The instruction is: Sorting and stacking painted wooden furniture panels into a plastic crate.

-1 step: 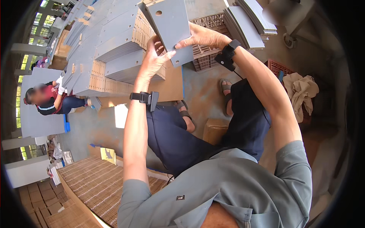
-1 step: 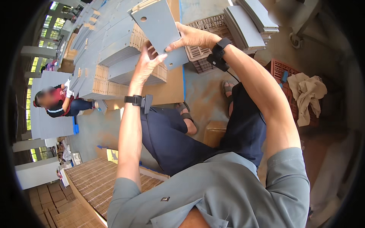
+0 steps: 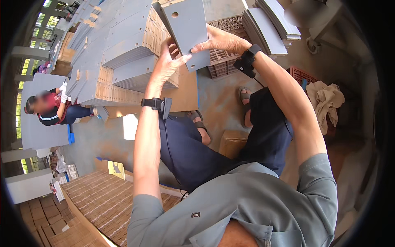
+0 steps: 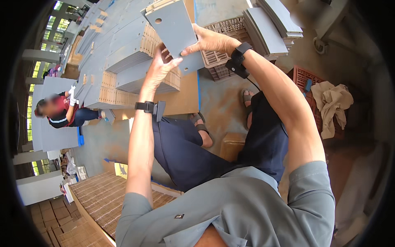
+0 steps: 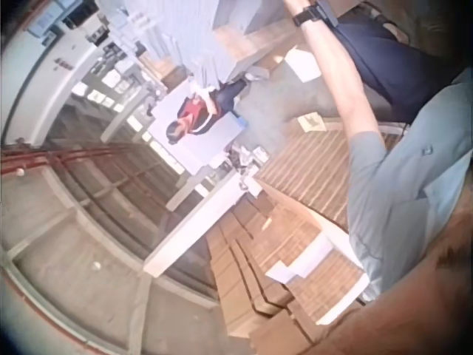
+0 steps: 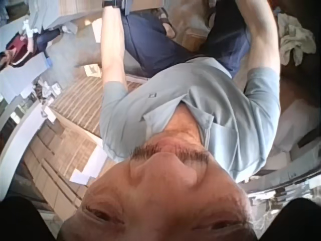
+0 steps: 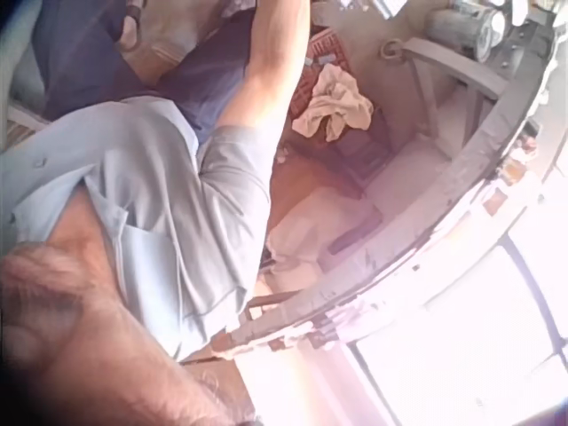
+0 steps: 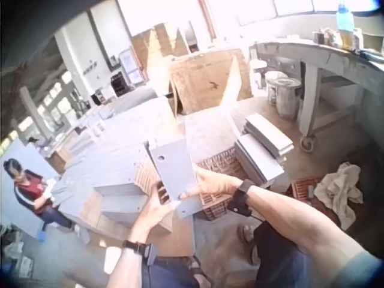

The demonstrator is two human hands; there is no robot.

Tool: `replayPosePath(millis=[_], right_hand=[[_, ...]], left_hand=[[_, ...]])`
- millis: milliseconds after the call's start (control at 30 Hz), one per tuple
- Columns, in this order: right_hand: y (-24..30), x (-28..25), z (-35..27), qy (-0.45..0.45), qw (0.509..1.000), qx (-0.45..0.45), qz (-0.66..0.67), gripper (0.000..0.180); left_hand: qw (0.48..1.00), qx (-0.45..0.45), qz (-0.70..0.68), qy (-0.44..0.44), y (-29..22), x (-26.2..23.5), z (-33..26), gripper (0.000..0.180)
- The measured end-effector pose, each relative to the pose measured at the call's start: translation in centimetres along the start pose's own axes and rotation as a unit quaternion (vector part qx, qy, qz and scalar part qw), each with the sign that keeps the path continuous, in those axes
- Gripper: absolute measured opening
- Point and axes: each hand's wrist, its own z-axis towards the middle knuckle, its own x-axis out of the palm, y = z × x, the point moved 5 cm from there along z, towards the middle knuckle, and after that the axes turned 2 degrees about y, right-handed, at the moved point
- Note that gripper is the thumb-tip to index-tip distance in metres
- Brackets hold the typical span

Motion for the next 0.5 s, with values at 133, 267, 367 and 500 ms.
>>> replayPosePath(millis=[133, 267, 367, 500], right_hand=[[-3.0, -2.3, 2.3, -0.044, 0.998, -0.018, -0.035, 0.105], [-6.1, -4.2, 3.9, -0.046, 0.997, -0.003, -0.054, 0.108], [-9.2, -5.0, 4.1, -0.04, 0.996, 0.011, -0.082, 0.108], [-12.4, -5.7, 3.6, -0.014, 0.993, 0.081, -0.079, 0.106]], left_hand=[[0.998, -0.025, -0.033, 0.047, 3.0, -0.9, 4.8, 0.102], [0.998, 0.016, -0.022, 0.05, 6.6, -1.2, 8.6, 0.112], [0.998, 0.017, -0.021, 0.059, 9.4, -1.0, 10.5, 0.117], [0.997, -0.018, -0.036, 0.068, 11.4, 0.1, 12.4, 0.12]])
